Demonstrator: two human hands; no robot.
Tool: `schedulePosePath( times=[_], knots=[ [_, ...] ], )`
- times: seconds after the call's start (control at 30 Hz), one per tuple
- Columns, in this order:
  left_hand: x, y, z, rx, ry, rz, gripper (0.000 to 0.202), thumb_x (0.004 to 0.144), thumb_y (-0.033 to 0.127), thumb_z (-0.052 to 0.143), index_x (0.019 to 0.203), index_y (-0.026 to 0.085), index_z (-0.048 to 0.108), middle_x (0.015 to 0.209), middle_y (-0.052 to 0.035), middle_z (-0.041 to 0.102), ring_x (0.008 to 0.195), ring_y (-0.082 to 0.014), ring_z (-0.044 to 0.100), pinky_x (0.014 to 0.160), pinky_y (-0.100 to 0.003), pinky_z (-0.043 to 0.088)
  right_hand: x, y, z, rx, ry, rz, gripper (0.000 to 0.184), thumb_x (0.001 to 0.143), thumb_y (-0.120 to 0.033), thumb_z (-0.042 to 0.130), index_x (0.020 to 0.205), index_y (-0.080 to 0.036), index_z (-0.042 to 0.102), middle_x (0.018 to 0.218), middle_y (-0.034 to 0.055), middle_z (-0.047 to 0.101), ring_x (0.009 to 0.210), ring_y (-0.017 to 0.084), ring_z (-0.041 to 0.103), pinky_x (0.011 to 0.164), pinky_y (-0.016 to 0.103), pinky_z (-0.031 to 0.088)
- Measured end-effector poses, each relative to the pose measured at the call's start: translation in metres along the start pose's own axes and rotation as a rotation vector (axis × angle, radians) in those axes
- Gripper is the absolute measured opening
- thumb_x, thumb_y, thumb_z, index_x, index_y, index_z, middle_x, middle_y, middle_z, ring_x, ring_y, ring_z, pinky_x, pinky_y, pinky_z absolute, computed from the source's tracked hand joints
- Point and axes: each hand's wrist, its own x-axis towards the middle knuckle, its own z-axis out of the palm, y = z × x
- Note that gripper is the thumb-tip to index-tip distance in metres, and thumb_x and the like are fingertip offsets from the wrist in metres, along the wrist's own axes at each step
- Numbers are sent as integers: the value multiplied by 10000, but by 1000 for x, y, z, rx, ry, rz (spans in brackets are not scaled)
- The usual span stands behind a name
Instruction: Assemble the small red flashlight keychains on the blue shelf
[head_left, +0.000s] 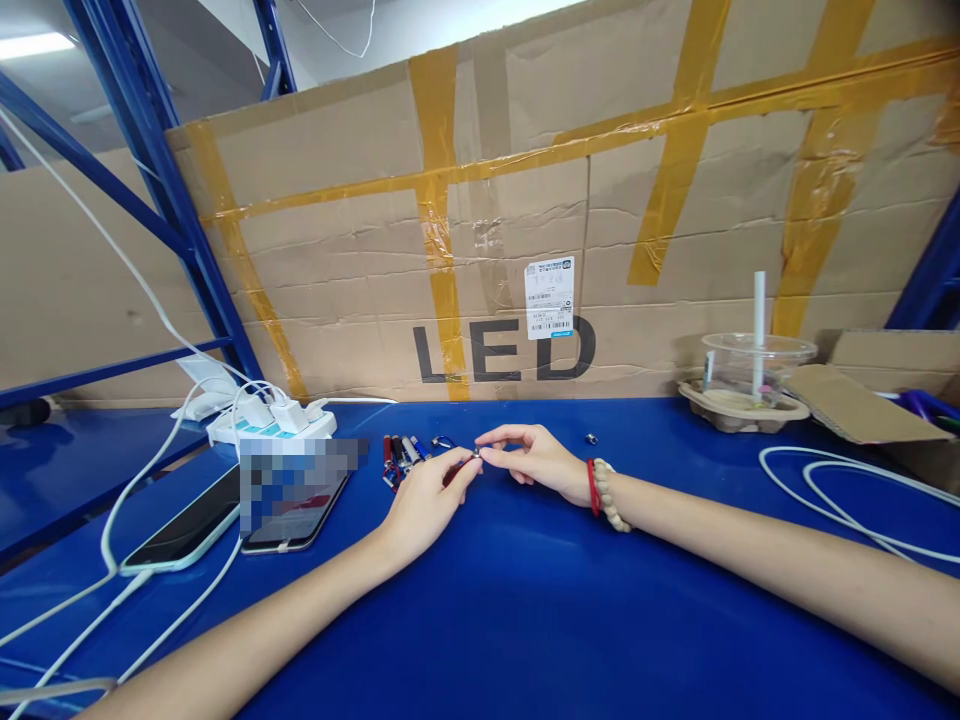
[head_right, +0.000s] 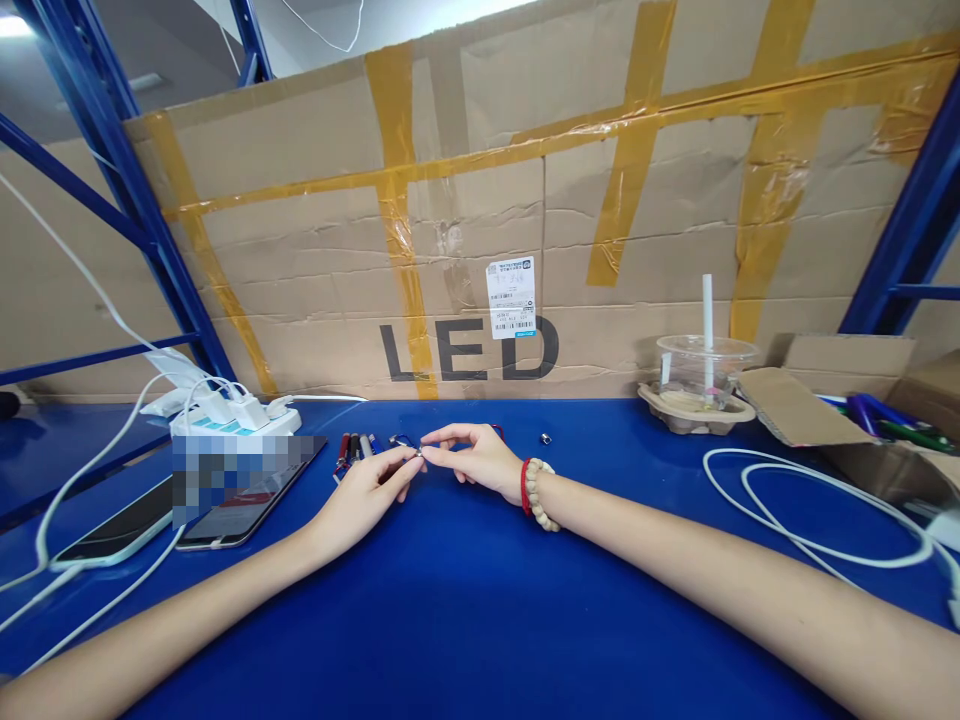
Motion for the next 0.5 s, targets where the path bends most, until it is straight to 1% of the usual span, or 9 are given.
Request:
schedulePosePath(
  times=[0.13,0.33,0.5],
  knots=[
    [0,2,0,24,4,-8,309,847,383,328,689,184,503,569,30,498,540,-110,463,529,-206,327,0,0,0,-1,9,5,353,665,-381,662,916,-134,656,580,-23,552,386,22,370,385,190,251],
    [0,2,0,40,10,-44,274,834,373,355,755,195,548,661,14,545,606,-124,484,543,-204,338,0,1,0,3,13,12,357,637,-382,684,893,-132,667,587,-20,565,397,20,367,386,188,241],
    [0,0,0,-32,-14,-21,288,844,375,337,720,179,507,624,22,504,599,-115,469,580,-207,350,0,1,0,-2,15,21,387,640,-405,675,909,-127,657,604,-12,575,397,18,361,384,186,236]
  ],
)
